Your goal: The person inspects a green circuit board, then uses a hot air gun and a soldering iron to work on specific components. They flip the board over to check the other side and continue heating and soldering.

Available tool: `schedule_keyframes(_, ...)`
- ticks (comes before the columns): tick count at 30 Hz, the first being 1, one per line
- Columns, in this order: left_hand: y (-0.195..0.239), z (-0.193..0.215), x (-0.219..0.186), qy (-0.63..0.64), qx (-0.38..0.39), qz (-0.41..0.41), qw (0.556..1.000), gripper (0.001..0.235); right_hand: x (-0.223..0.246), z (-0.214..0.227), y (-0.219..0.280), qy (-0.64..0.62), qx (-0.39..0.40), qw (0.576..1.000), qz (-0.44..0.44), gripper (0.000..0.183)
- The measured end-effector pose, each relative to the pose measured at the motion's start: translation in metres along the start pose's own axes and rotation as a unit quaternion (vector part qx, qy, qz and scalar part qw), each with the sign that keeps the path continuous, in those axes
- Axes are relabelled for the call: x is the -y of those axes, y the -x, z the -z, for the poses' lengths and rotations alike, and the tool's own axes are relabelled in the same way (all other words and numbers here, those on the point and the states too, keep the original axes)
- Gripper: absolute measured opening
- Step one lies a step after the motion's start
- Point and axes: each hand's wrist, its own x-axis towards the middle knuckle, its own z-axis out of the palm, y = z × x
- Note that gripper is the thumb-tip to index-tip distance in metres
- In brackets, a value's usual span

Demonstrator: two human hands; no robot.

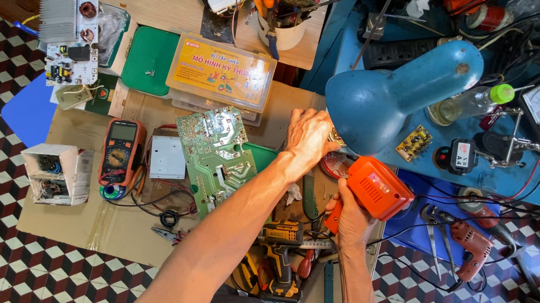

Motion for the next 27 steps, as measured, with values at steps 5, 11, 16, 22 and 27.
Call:
schedule_keyframes(5, -0.0022, -0.001, 0.0006, -0.007, 0.021, 0.016, 1.0, 0.046, -0.0016, -0.0013, -0.0009, -0.014, 0.0, 1.0, 0.008, 0.019)
schedule_keyframes(11, -0.001, -0.0015, 0.0009, -0.011, 0.02, 0.012, 1.0, 0.046, 0.0, -0.0022, -0.0012, -0.025, -0.004, 1.0, -0.01, 0.02)
schedule_keyframes(16, -0.0016, -0.0037, 0.0013, -0.005, 0.013, 0.011, 1.0, 0.05, -0.0001, -0.0015, -0.0014, -0.026, -0.004, 1.0, -0.01, 0.021)
schedule_keyframes(22, 0.0001, -0.0061, 0.0034, -0.006, 0.001, 0.0, 1.0, 0.051, -0.0012, -0.0001, -0.0036, -0.023, -0.007, 1.0, -0.016, 0.02)
schedule_keyframes(27, -0.0019, -0.0096, 0.0038, -0.014, 0.009, -0.001, 1.0, 0.05, 0.0029, 0.005, -0.0007, -0.032, -0.004, 0.999, -0.017, 0.022)
